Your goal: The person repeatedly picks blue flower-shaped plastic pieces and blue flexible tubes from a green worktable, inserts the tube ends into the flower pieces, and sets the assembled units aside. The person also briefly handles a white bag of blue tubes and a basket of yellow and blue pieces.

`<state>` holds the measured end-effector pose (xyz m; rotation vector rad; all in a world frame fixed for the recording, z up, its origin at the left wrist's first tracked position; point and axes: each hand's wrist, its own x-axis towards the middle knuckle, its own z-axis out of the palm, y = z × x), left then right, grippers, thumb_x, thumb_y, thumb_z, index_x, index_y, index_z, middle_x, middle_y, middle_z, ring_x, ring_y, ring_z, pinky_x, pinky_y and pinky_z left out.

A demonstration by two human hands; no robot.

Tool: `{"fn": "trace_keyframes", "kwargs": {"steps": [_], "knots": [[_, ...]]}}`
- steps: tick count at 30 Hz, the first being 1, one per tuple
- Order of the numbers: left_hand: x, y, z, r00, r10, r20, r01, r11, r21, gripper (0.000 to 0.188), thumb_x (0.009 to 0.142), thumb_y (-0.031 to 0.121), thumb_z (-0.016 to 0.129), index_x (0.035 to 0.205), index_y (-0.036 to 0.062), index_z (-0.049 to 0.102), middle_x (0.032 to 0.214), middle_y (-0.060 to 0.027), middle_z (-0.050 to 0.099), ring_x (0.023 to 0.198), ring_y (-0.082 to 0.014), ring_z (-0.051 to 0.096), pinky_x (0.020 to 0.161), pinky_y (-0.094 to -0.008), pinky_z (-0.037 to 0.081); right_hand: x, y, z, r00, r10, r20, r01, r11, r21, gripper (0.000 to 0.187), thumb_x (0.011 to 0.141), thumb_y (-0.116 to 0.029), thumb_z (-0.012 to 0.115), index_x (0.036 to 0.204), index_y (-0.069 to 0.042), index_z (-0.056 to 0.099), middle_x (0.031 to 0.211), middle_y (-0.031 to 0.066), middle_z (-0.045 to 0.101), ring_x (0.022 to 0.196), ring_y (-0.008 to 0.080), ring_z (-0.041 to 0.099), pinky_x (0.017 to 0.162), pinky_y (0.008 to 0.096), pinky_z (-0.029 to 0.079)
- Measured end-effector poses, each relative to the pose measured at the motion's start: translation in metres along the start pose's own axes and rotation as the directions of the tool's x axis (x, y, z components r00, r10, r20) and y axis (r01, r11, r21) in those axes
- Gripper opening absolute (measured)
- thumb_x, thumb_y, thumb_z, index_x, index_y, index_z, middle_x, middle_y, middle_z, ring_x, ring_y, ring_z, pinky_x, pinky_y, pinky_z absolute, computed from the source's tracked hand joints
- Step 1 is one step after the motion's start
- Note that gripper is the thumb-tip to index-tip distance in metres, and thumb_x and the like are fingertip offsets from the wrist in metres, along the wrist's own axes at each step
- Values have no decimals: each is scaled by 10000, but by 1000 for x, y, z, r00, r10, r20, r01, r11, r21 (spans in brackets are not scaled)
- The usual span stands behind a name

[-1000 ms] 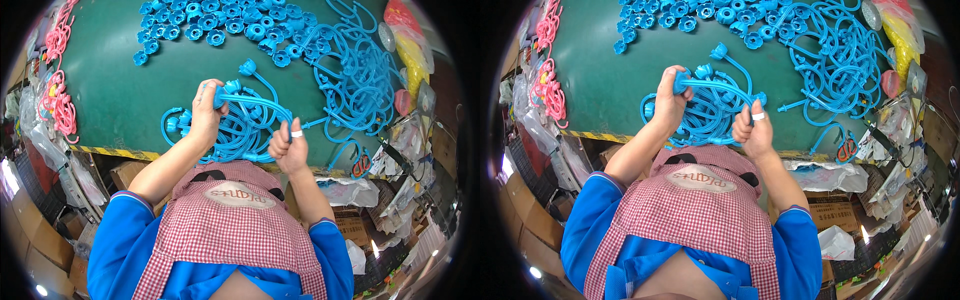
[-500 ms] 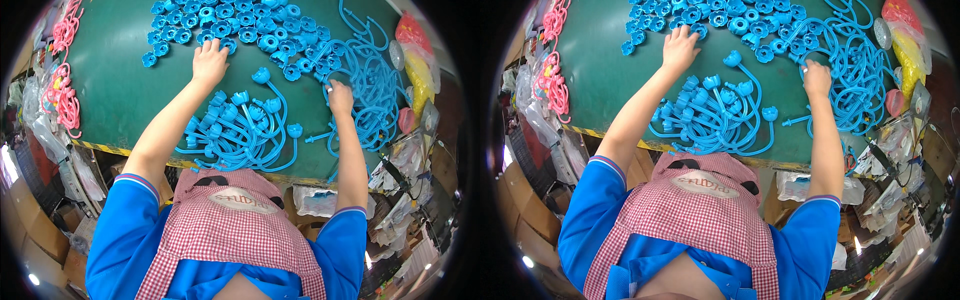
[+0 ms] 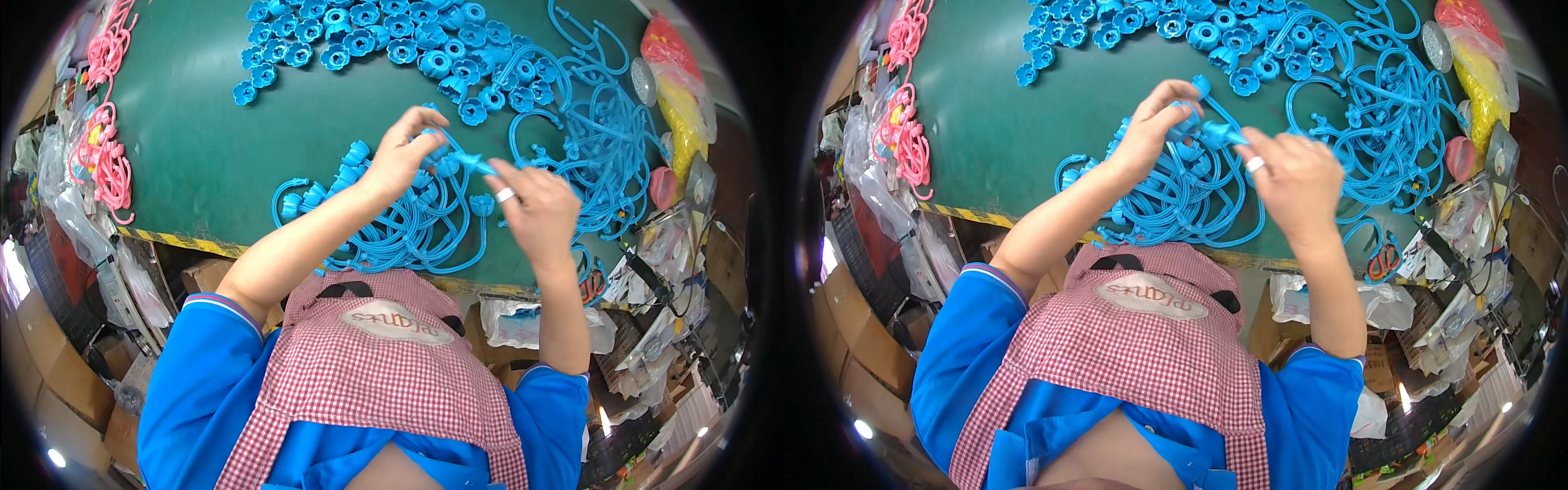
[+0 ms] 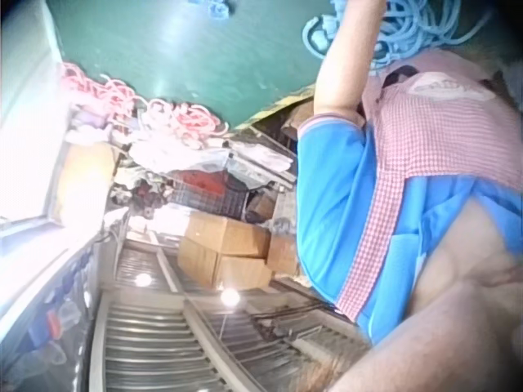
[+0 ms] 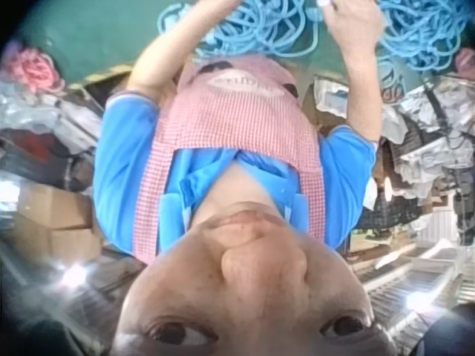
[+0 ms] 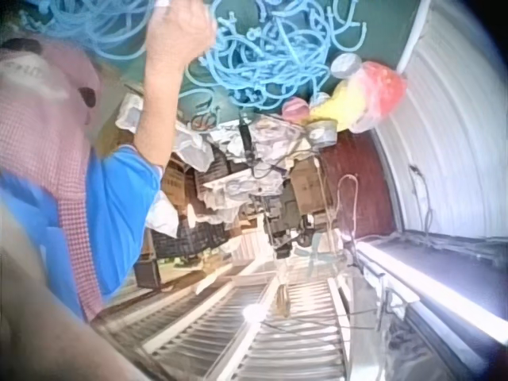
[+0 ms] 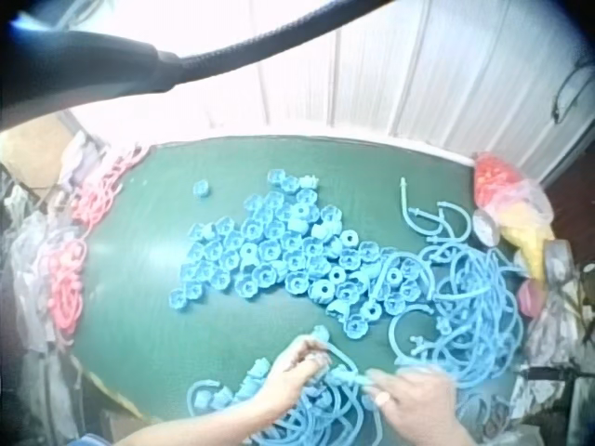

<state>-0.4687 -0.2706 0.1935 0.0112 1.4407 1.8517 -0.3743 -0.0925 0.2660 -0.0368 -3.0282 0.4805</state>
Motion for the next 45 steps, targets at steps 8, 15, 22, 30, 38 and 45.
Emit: {"fn": "trace_keyframes", "kwargs": {"steps": [8, 15, 22, 30, 38, 45], "knots": [[-45, 1, 27, 938, 318, -136, -257, 905, 340, 111, 812, 71, 621, 803, -30, 575, 813, -100, 573, 756, -196, 568, 707, -292, 445, -17, -22, 42, 660, 189, 728, -746, 282, 603, 237, 885, -275, 628, 933, -56, 703, 691, 3, 640, 575, 91, 526, 524, 272, 405], [29, 10, -84, 974, 177, -141, 107, 189, 976, 301, 843, 364, 590, 830, 92, 717, 894, -122, 669, 864, -310, 616, 755, -391, 501, -35, 94, 154, 851, 512, -115, -500, 858, 119, 471, 871, -148, 588, 1290, 33, 473, 1316, 215, 486, 1194, 398, 448, 1016, 427, 361], [89, -13, -144, 934, 346, 86, 70, -416, 907, 216, 716, 186, 728, 872, 79, 623, 1147, -22, 547, 1040, -236, 516, 806, -366, 470, -10, 103, 131, 817, 573, 66, -577, 810, 107, 260, 835, -151, 593, 1053, -10, 594, 901, 167, 650, 799, 337, 623, 746, 448, 484], [5, 3, -31, 967, -225, -115, 202, 962, -183, 473, 821, 158, 663, 1193, 39, 397, 1013, -145, 609, 831, -254, 635, 712, -375, 544, -25, 6, 14, 639, 769, 13, 145, -137, 980, 448, 981, -432, 423, 678, -115, 333, 522, -41, 218, 476, 78, 194, 454, 266, 181], [-56, 5, 39, 929, -369, -18, 342, 879, -333, 185, 902, 303, 549, 934, 121, 557, 861, -17, 573, 789, -114, 543, 639, -297, 495, -44, -39, 4, 866, 474, -159, 276, -189, 942, 502, 958, -489, 454, 649, -134, 279, 497, -52, 187, 454, 90, 172, 448, 287, 167], [-102, 5, 45, 989, 113, -98, -99, 985, 140, 126, 842, 170, 645, 858, 66, 575, 812, -29, 592, 753, -137, 566, 658, -303, 487, -67, -53, 10, 511, 759, 405, 240, -578, 780, 490, 986, -498, 366, 648, -149, 306, 517, -46, 235, 457, 93, 162, 442, 275, 167]]}}
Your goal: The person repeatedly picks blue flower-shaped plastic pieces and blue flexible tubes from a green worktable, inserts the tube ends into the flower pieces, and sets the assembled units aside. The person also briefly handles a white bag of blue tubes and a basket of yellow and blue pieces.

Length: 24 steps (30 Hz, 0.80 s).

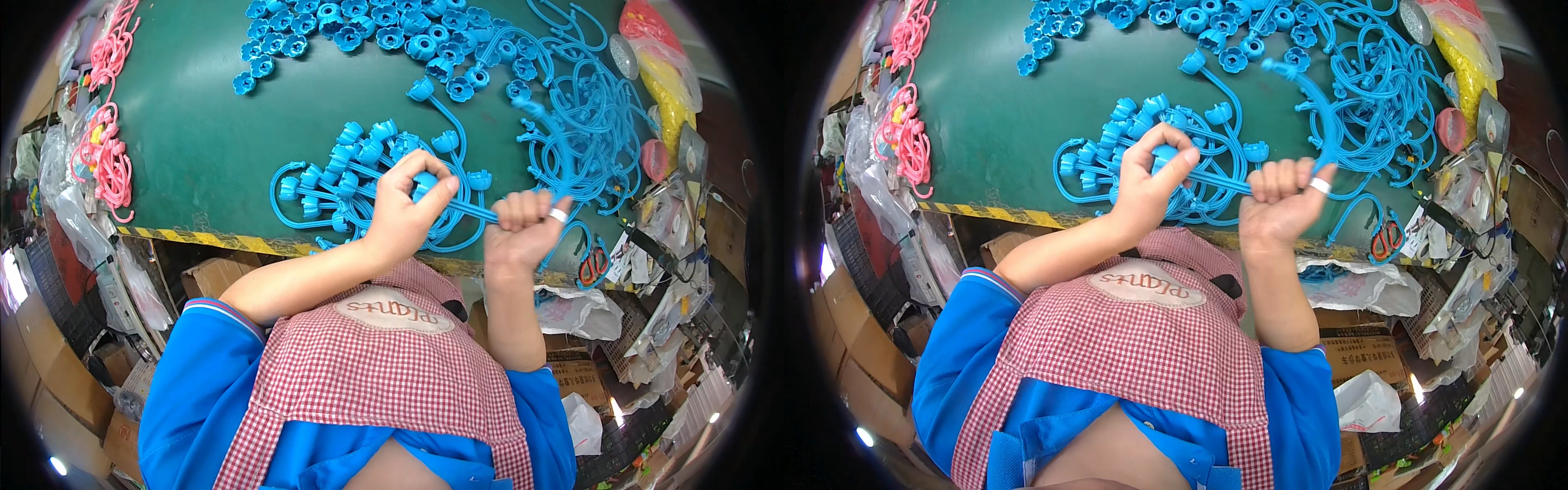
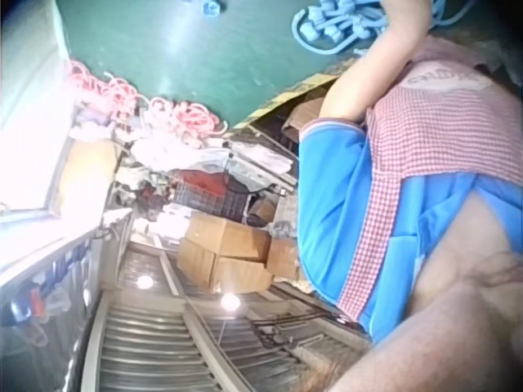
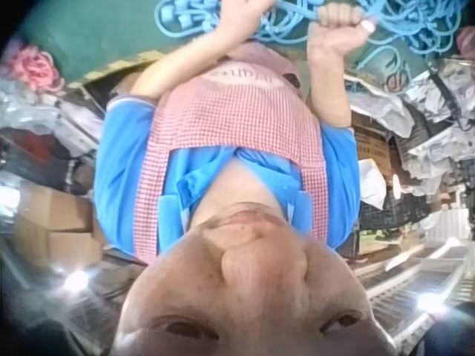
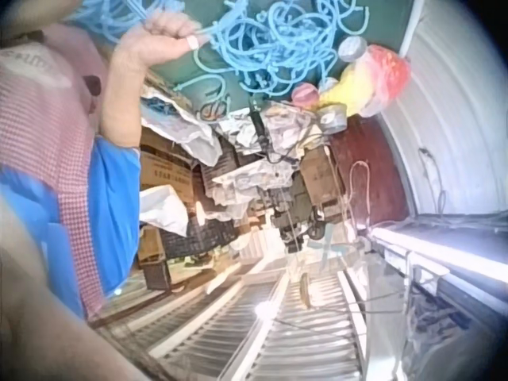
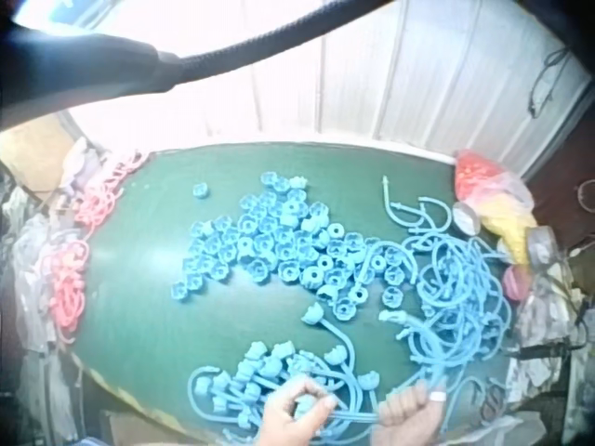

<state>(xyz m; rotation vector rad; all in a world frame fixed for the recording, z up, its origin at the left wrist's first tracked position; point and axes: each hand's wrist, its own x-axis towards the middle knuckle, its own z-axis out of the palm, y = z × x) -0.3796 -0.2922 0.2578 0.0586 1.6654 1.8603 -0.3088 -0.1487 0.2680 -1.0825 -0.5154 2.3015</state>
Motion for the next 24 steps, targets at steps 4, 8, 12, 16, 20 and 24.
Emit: {"fn": "trace_keyframes", "kwargs": {"steps": [4, 8, 12, 16, 20, 24], "knots": [[12, -25, -68, 981, -6, 193, -105, 820, 562, 270, 735, 172, 723, 960, 76, 608, 962, -107, 619, 925, -280, 591, 772, -388, 460, 23, 33, -77, 950, -127, 284, 302, 598, -743, 389, 924, -395, 534, 1092, -54, 449, 1039, 122, 444, 951, 259, 412, 842, 399, 360], [-5, -51, -88, 966, 191, 173, -200, 129, 971, 702, 670, 329, 793, 1308, 242, 511, 1481, -96, 281, 1362, -391, 223, 1007, -599, 279, 67, 64, -134, 901, -65, 428, 389, -313, -866, 874, 705, -485, 761, 1418, -164, 370, 1458, 191, 285, 1317, 440, 230, 1061, 554, 243], [-16, -68, -114, 955, -63, 291, -281, 132, 951, 749, 688, 478, 754, 1362, 332, 462, 1544, -76, 182, 1422, -389, 89, 1076, -643, 150, 71, 92, -109, 861, 118, 495, 486, -479, -731, 849, 641, -456, 799, 1384, -302, 420, 1463, 94, 285, 1313, 437, 207, 982, 588, 347], [21, -62, -178, 917, 359, 176, -247, 160, 956, 796, 667, 459, 763, 1381, 321, 442, 1546, -128, 157, 1406, -418, 114, 1080, -617, 131, 63, 105, -102, 821, 185, 541, 554, -487, -675, 867, 616, -351, 828, 1380, -297, 422, 1430, 79, 332, 1283, 436, 258, 1012, 549, 356], [106, -70, -288, 800, 511, -314, 283, 140, 949, 983, 625, 532, 794, 1450, 356, 287, 1517, -274, 8, 1373, -514, 94, 1017, -636, 261, 47, 118, -100, 824, 205, 528, 555, -479, -680, 895, 599, -292, 845, 1385, -289, 417, 1421, 81, 346, 1276, 435, 275, 1031, 519, 358], [186, -84, -324, 807, 536, -249, 70, 332, 941, 985, 642, 545, 784, 1459, 360, 264, 1509, -303, 50, 1376, -485, 176, 1013, -611, 297, 30, 130, -99, 867, 198, 458, 493, -481, -725, 919, 607, -259, 842, 1405, -291, 386, 1439, 70, 315, 1293, 424, 253, 1017, 511, 390]]}}
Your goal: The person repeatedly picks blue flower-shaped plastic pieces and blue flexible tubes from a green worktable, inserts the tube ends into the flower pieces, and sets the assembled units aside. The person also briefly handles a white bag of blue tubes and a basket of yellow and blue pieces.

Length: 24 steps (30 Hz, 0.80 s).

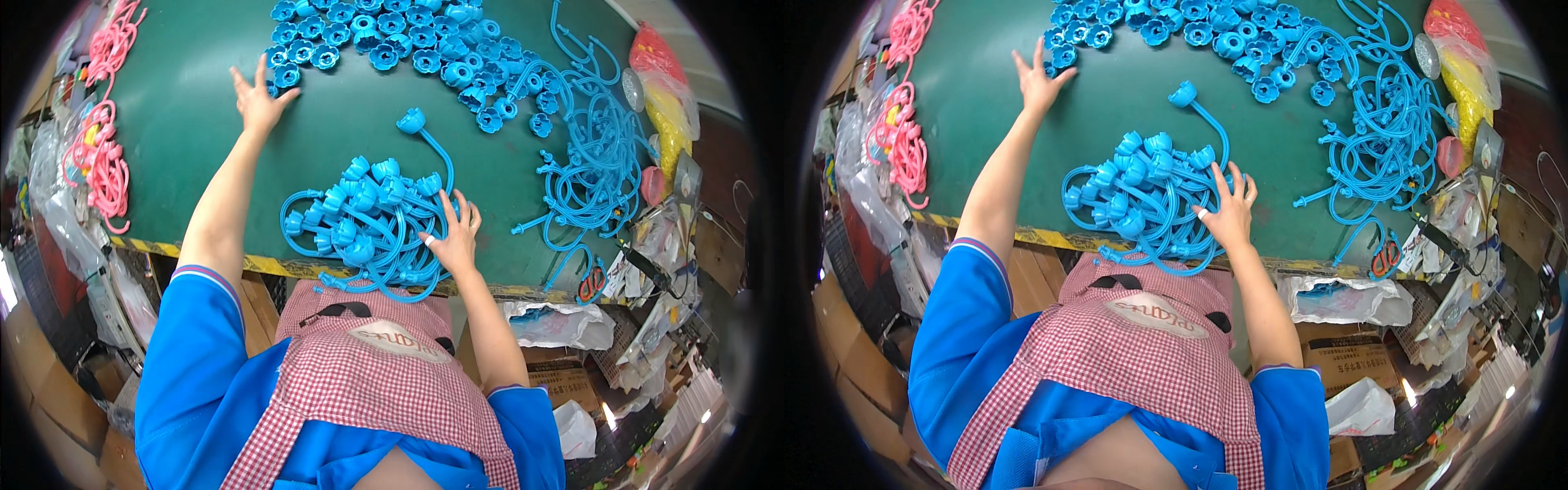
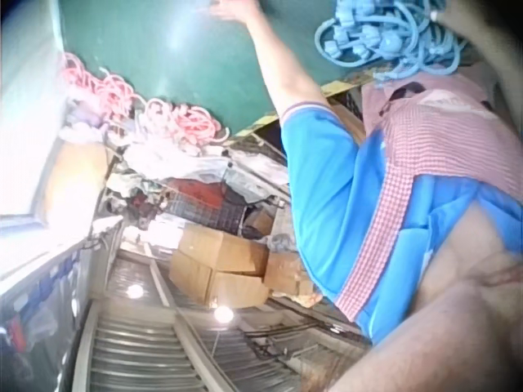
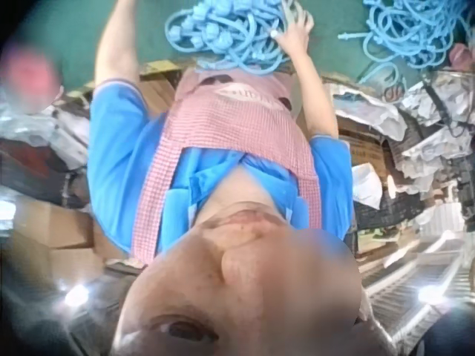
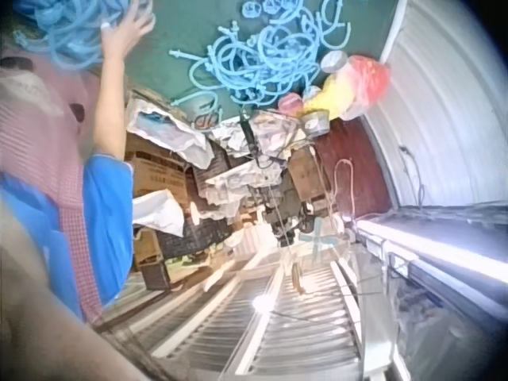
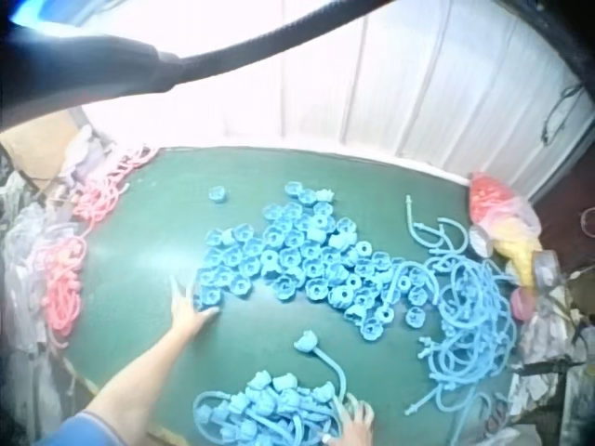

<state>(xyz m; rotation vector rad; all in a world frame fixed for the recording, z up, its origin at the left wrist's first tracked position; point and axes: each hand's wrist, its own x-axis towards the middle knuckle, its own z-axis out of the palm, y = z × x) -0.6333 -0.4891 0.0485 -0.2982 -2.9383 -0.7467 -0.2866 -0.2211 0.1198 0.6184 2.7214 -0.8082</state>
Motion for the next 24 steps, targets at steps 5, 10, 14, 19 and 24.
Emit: {"fn": "trace_keyframes", "kwargs": {"steps": [5, 10, 14, 19, 24], "knots": [[44, 46, 56, 971, 239, -7, -239, 970, -51, 816, 749, 511, 698, 1445, 351, 303, 1521, -250, 118, 1332, -485, 256, 1061, -570, 251, -9, -20, 15, 992, 126, -8, -125, 991, 56, 959, 614, -259, 841, 1435, -262, 344, 1479, 104, 237, 1309, 410, 229, 1009, 517, 388], [-6, 114, 11, 955, 294, -36, -295, 935, -197, 757, 775, 480, 662, 1431, 292, 334, 1527, -208, 123, 1367, -528, 83, 1042, -687, 142, -11, -26, 18, 984, 175, -29, -173, 983, 66, 967, 621, -274, 839, 1446, -234, 335, 1475, 135, 244, 1313, 413, 229, 1041, 529, 332], [-152, 138, -115, 352, 711, 609, -575, 678, -458, 837, 519, 430, 832, 1296, 377, 526, 1534, -74, 229, 1404, -438, 140, 1013, -737, 158, -9, -31, 23, 978, 209, -17, -209, 978, -1, 896, 662, -307, 819, 1429, -257, 360, 1471, 123, 239, 1321, 391, 227, 1004, 506, 398], [-201, 74, -117, 310, 688, 656, -655, 655, -377, 841, 529, 405, 829, 1299, 421, 491, 1534, 43, 227, 1409, -350, 191, 1005, -726, 208, 11, -63, 37, 987, 155, -42, -154, 988, 32, 816, 727, -384, 768, 1426, -226, 377, 1430, 172, 298, 1292, 410, 271, 1013, 511, 362], [-153, -2, -160, 313, 640, 701, -752, 618, -229, 875, 532, 381, 836, 1317, 451, 457, 1535, 43, 235, 1403, -339, 218, 1040, -693, 183, 33, -146, 86, 986, 149, -80, -139, 984, 115, 785, 749, -360, 748, 1422, -215, 370, 1419, 210, 274, 1282, 433, 245, 1023, 502, 349]]}}
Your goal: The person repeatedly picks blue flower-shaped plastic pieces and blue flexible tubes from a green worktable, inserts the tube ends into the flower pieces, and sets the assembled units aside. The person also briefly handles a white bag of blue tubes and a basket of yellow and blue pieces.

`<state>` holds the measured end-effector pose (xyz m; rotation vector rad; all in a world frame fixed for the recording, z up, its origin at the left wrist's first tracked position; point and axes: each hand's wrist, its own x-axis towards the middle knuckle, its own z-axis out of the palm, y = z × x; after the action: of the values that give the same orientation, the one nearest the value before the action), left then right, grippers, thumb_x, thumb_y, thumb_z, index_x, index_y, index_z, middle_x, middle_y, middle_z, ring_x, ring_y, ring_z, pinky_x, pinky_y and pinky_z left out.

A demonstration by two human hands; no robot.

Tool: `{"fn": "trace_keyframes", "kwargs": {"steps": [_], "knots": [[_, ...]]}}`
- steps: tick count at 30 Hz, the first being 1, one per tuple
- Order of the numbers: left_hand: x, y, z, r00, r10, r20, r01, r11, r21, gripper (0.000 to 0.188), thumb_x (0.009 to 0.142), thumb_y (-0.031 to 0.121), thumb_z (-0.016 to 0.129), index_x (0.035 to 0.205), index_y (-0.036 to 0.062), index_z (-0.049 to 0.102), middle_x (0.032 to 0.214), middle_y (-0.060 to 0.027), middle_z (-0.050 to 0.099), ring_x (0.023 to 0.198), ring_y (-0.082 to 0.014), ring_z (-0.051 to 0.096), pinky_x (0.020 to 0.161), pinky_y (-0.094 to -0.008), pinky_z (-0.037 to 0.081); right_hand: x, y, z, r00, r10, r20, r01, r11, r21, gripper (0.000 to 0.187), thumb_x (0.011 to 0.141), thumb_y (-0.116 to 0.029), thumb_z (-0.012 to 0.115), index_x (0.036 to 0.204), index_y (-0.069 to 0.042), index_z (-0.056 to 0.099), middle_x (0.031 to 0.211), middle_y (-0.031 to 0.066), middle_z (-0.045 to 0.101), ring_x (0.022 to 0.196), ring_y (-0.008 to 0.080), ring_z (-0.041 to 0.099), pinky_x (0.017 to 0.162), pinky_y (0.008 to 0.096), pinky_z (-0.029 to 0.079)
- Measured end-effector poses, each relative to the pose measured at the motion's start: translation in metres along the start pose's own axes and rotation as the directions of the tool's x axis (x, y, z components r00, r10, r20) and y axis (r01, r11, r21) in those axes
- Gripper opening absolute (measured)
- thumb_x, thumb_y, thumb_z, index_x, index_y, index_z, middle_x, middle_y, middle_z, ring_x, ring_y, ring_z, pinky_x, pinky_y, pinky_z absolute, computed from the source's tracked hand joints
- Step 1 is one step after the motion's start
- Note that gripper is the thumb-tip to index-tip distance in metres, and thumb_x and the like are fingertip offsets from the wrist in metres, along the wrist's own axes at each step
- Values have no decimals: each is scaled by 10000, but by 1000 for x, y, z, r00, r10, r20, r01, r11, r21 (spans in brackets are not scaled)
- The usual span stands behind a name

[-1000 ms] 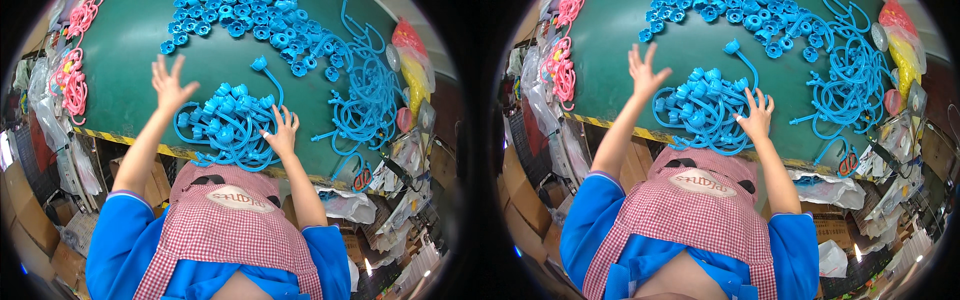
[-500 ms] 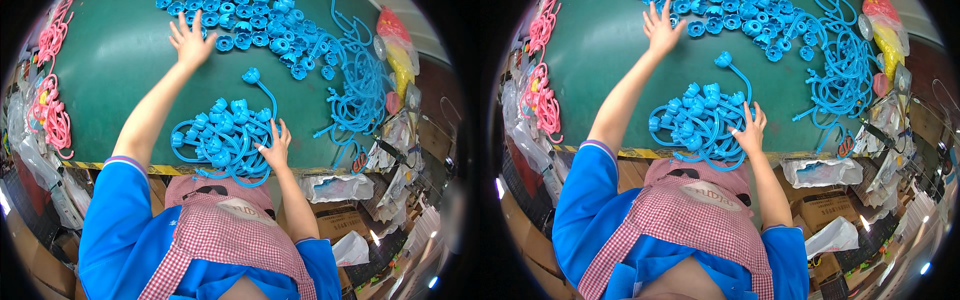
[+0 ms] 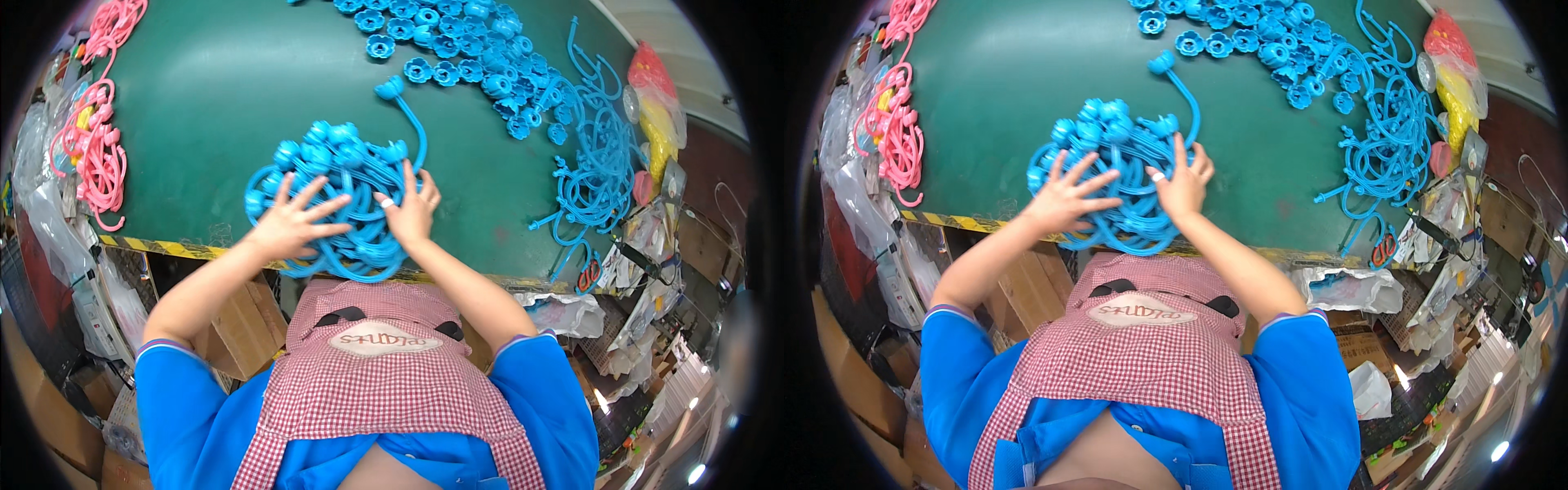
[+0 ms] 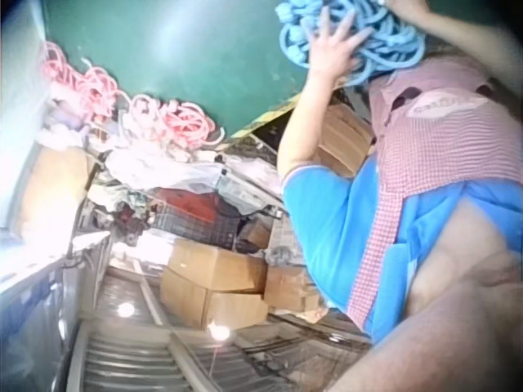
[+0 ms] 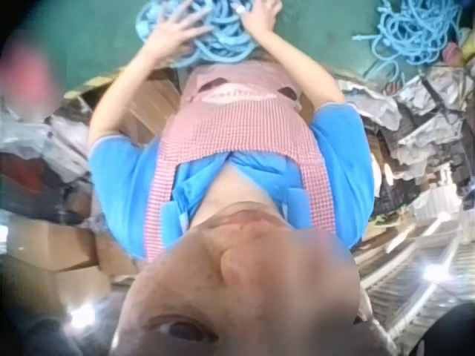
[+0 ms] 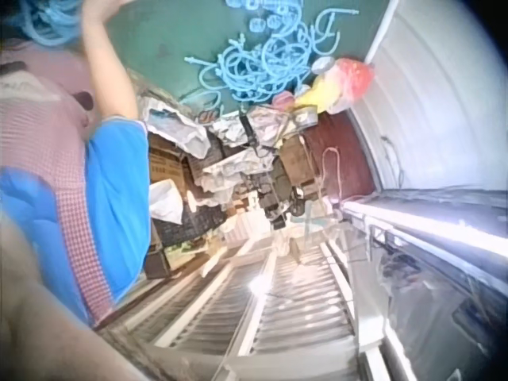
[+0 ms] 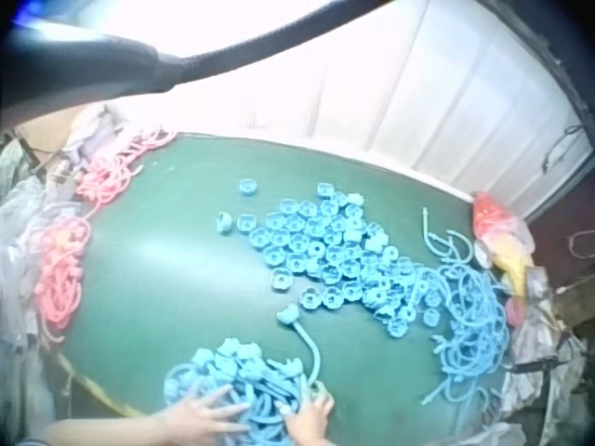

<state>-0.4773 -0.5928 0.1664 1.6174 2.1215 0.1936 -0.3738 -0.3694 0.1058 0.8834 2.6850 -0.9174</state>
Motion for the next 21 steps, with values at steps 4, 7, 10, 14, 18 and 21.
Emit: {"fn": "trace_keyframes", "kwargs": {"steps": [4, 7, 10, 14, 18, 21], "knots": [[-84, -81, -15, 998, -54, 23, 46, 965, 257, 826, 603, 275, 772, 1329, 472, 430, 1541, 54, 228, 1423, -308, 193, 1104, -630, 126, -11, -84, 72, 998, 25, 55, -32, 991, 133, 812, 778, -238, 716, 1456, -143, 280, 1424, 249, 224, 1280, 477, 203, 1055, 512, 296], [-148, -148, -37, 964, -230, 133, 133, 851, 509, 767, 718, 117, 652, 1359, 455, 402, 1544, 45, 222, 1436, -276, 164, 1133, -568, 150, 2, -136, 106, 892, -260, 371, 78, 895, 440, 782, 814, -254, 661, 1469, -135, 251, 1469, 229, 226, 1339, 435, 205, 1096, 475, 263], [-197, -195, -67, 856, -496, 145, 293, 696, 655, 748, 761, 28, 577, 1387, 397, 398, 1545, 30, 222, 1438, -255, 160, 1129, -532, 214, 30, -150, 88, 649, -661, 375, 444, 730, 519, 535, 852, -224, 592, 1366, -146, 463, 1477, 168, 296, 1312, 371, 349, 1077, 436, 334], [-160, -212, -96, 810, -535, -241, 586, 721, 369, 320, 739, 1, 565, 1014, 108, 689, 1055, -70, 641, 1023, -261, 579, 858, -363, 479, 75, -90, 49, 718, -678, 159, 645, 733, 215, 462, 790, -160, 635, 1243, -107, 556, 1342, 153, 472, 1251, 353, 428, 1033, 446, 383], [-19, -223, -96, 774, -390, -498, 439, 898, -20, 259, 815, 110, 625, 1071, 83, 651, 1125, -96, 621, 1073, -301, 559, 923, -391, 454, 116, 4, -2, 796, -602, 60, 596, 764, -247, 542, 791, -173, 654, 1314, -174, 512, 1398, 101, 426, 1283, 304, 394, 1072, 453, 307], [81, -275, -78, 732, -400, -552, 382, 911, -154, 491, 871, 347, 596, 1315, 158, 507, 1419, -137, 416, 1294, -346, 401, 1059, -447, 348, 136, 36, -16, 732, -665, 149, 674, 676, -297, 584, 792, -224, 654, 1350, -222, 483, 1443, 54, 379, 1310, 263, 360, 1081, 457, 272]]}}
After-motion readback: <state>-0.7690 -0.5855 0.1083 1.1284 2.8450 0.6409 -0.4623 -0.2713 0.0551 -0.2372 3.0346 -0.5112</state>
